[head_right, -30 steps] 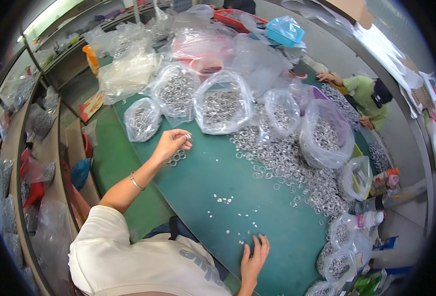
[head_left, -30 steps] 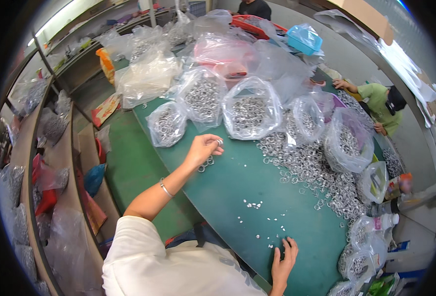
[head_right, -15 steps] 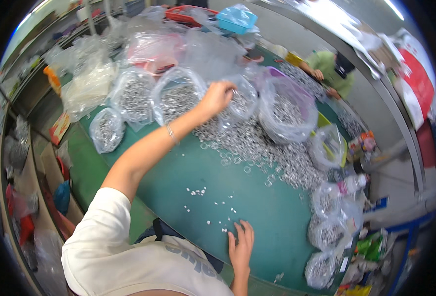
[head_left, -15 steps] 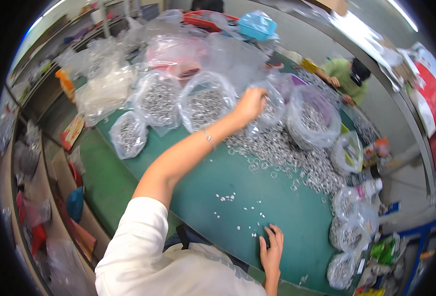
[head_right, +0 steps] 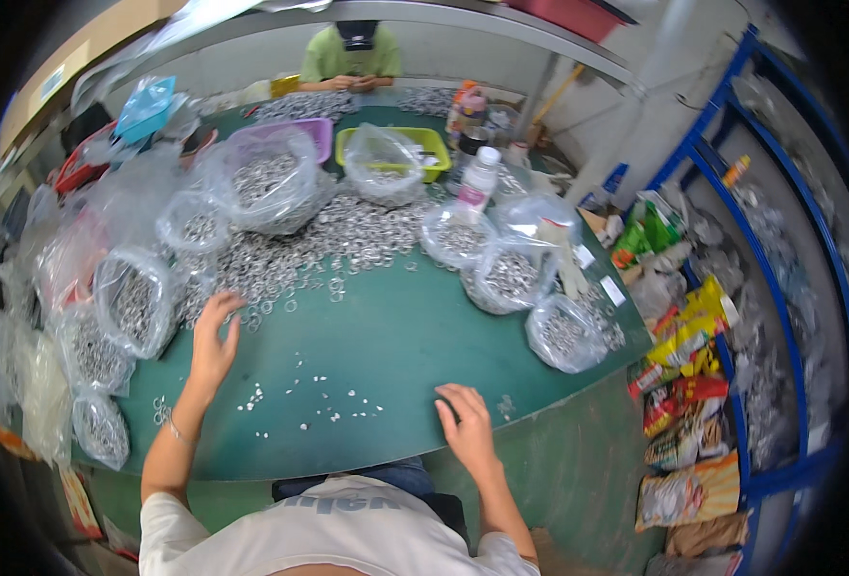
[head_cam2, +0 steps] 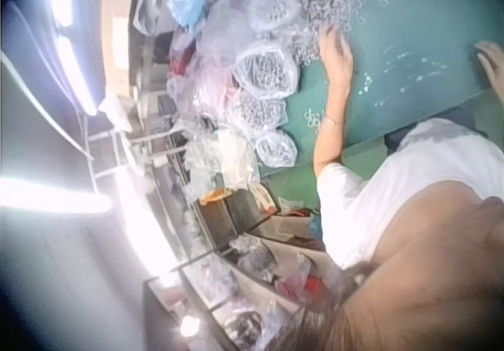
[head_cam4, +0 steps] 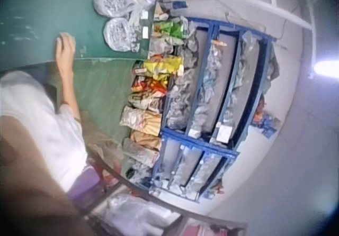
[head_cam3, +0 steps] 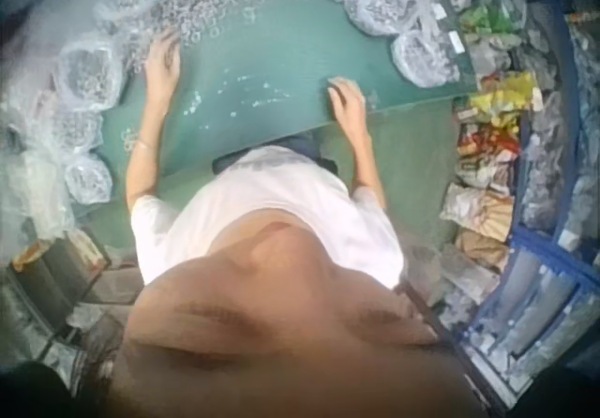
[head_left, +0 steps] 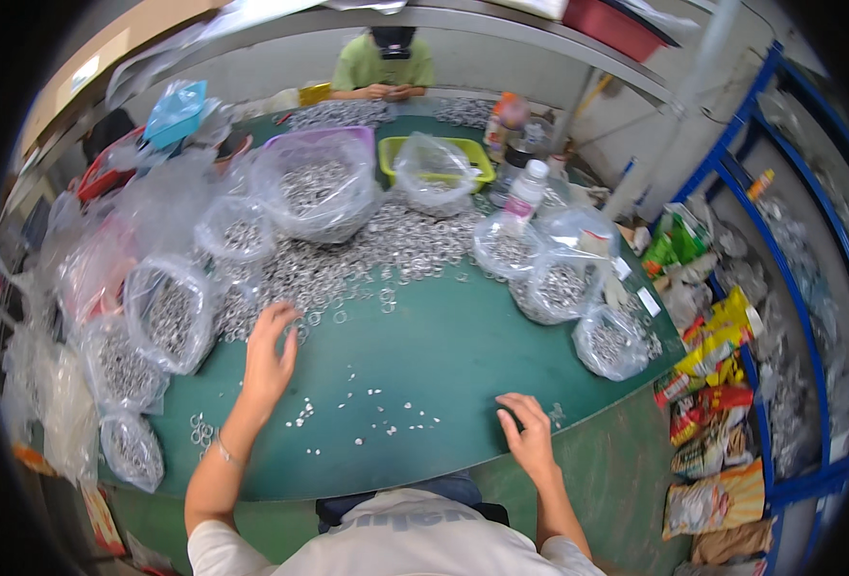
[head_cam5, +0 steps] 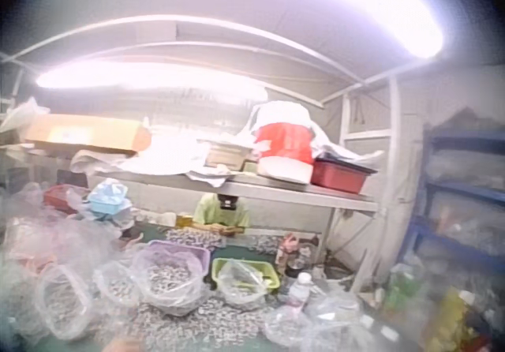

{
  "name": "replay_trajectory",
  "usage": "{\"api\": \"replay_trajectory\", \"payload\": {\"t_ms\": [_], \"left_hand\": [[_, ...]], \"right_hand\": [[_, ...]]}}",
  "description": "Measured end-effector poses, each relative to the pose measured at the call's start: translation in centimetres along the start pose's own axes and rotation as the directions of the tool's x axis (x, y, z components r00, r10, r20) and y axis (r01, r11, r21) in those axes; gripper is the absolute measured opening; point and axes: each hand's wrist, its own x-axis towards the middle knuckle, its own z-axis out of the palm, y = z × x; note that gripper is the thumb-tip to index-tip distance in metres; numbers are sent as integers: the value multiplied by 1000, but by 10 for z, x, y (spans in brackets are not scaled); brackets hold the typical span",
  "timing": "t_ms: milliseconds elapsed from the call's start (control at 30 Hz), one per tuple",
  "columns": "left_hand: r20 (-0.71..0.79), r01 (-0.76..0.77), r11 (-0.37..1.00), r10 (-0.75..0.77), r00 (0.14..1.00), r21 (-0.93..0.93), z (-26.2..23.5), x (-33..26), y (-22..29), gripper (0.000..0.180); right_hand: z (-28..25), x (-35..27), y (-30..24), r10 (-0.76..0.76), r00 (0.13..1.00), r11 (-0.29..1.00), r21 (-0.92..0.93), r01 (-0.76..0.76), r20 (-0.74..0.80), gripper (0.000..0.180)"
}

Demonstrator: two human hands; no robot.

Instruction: The person sorts and collects metal rings on a green workbench by hand, gathering them into small piles before placing them into a plastic container. They use a cloth to wipe the surface and handle various plastic bags containing the rings.

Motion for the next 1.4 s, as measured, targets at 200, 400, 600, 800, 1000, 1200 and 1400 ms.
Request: {"api": "replay_trajectory", "payload": {"t_ms": [200, 400, 600, 800, 1000, 1200, 1400], "left_hand": [[41, 210, 973, -214, 976, 95, 3, -88, -3, 32], [-169, 420, 892, -394, 904, 167, 0, -157, -6, 44], [-385, 509, 833, -406, 829, 216, 14, -194, 17, 47], [-444, 518, 818, -379, 812, 250, 32, -192, 20, 46], [-452, 527, 780, -356, 818, 337, 33, -191, 21, 46], [-437, 530, 734, -347, 830, 424, 27, -176, 40, 52], [-407, 548, 644, -372, 834, 534, 28, -161, 57, 46]], "right_hand": [[-56, -23, 19, 165, 951, 985, -13, -175, -263, 13], [-90, -18, 41, 203, 917, 976, -4, -218, -343, 11], [-119, 68, 103, 223, 910, 975, 73, -211, -349, 21], [-138, 199, 247, 186, 959, 944, -231, -234, -212, 41], [-114, 244, 288, 117, 993, 608, -792, -65, 9, 33], [-152, 298, 265, 148, 814, 948, -153, -279, -562, 21], [-130, 379, 279, 561, 749, 812, 414, -412, -353, 46]]}}
